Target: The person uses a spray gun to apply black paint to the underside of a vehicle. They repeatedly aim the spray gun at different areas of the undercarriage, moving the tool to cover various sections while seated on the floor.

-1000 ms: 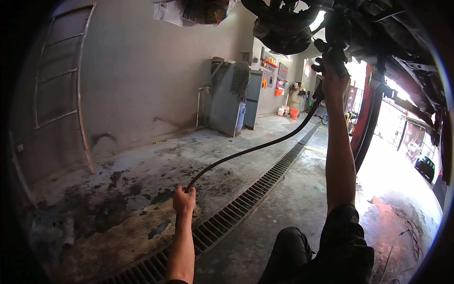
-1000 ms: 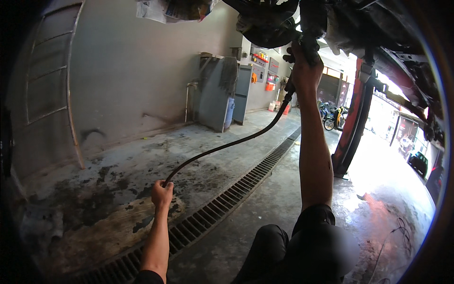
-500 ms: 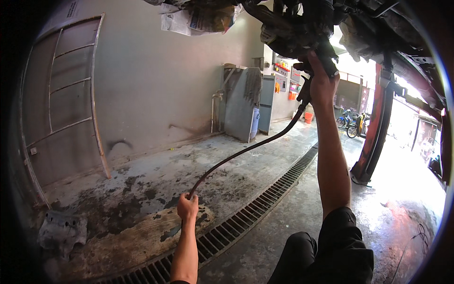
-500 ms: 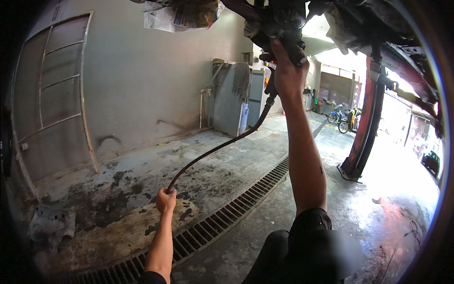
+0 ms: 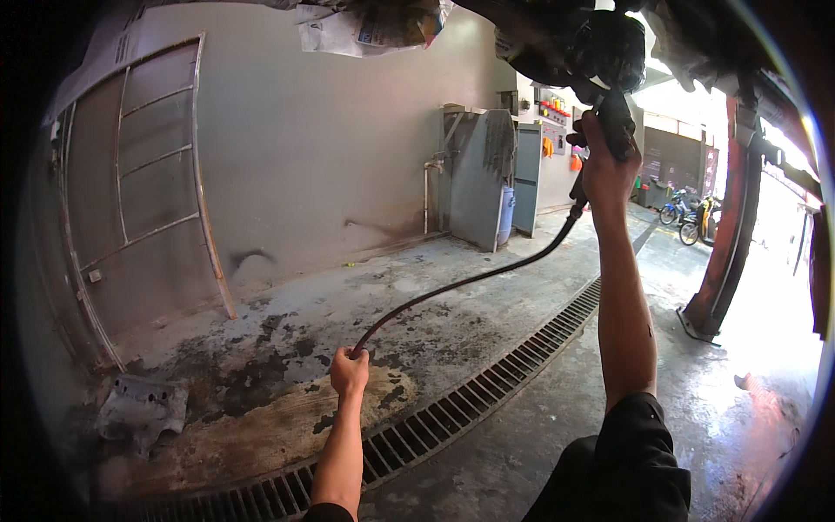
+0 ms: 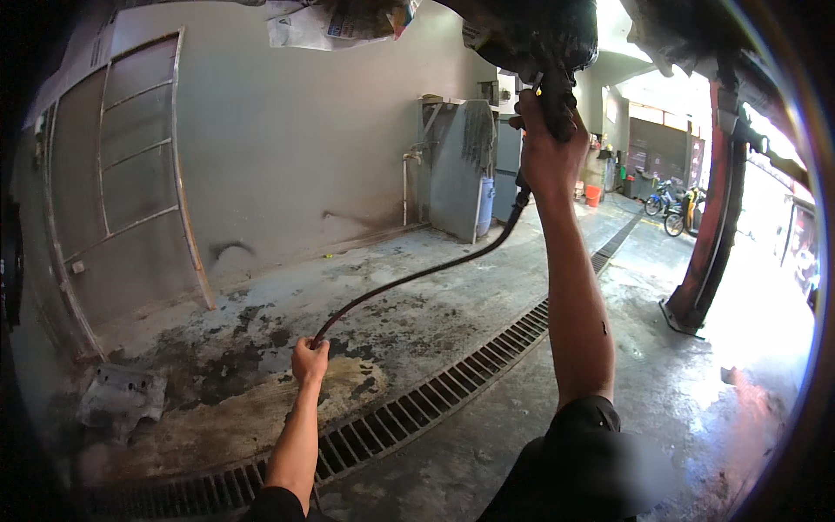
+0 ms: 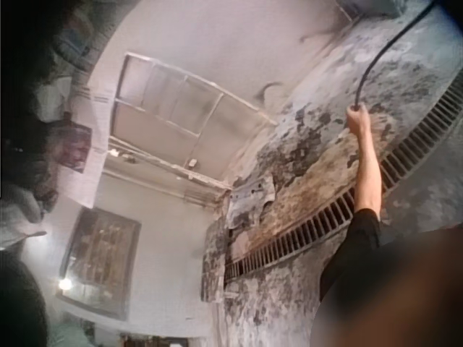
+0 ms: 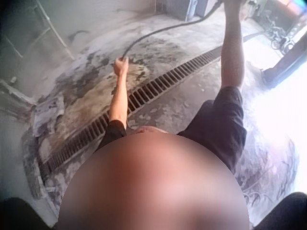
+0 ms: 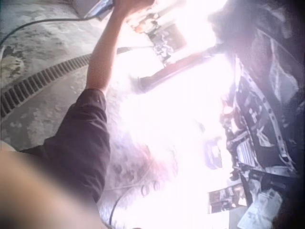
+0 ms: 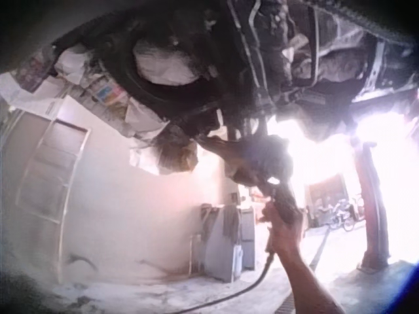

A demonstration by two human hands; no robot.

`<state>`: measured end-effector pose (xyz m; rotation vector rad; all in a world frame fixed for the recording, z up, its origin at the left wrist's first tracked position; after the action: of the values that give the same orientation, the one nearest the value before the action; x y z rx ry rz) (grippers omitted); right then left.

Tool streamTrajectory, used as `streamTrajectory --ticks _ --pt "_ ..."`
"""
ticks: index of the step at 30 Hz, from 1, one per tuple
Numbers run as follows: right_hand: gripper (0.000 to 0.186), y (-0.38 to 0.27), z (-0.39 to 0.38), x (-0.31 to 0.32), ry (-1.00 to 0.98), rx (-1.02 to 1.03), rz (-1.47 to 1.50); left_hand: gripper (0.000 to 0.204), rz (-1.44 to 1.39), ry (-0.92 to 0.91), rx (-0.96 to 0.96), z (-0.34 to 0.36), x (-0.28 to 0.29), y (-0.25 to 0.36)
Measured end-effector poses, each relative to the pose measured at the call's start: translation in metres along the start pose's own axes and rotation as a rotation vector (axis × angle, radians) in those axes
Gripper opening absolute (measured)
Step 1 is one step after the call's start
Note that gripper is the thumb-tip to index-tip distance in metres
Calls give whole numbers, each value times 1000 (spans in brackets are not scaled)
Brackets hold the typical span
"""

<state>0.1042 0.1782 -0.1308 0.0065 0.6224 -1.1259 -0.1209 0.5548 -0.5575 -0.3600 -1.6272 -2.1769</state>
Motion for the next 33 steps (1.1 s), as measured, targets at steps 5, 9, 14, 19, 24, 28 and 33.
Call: streamTrajectory --ticks 5,9,14,19,24,28,33 --pt "33 46 22 48 4 48 -33 35 58 19 -14 -13 -20 28" --pt "30 92 45 78 4 -38 55 36 113 47 16 -36 -43 49" --pt "31 127 67 91 -25 -70 343 33 173 87 36 -72 -46 65" --pt "39 151 74 81 -111 -107 499 38 278 134 88 -115 -18 57" --pt "51 180 74 59 -166 -182 594 42 334 257 187 -151 23 53" --pt "54 189 67 49 -217 -222 833 41 345 503 107 -169 59 80" --pt "58 190 56 38 -335 -199 805 39 436 693 228 -171 103 98"
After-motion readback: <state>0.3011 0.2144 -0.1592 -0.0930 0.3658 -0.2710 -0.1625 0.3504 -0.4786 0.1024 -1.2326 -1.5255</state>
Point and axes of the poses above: each hand's wrist, its own z-axis towards the middle knuckle, its own x-axis out of the back of the hand, y = z × x, the point moved 6 cm from there along z, towards the middle knuckle, and after that the axes turned 8 degrees about y, right-handed, at the moved point
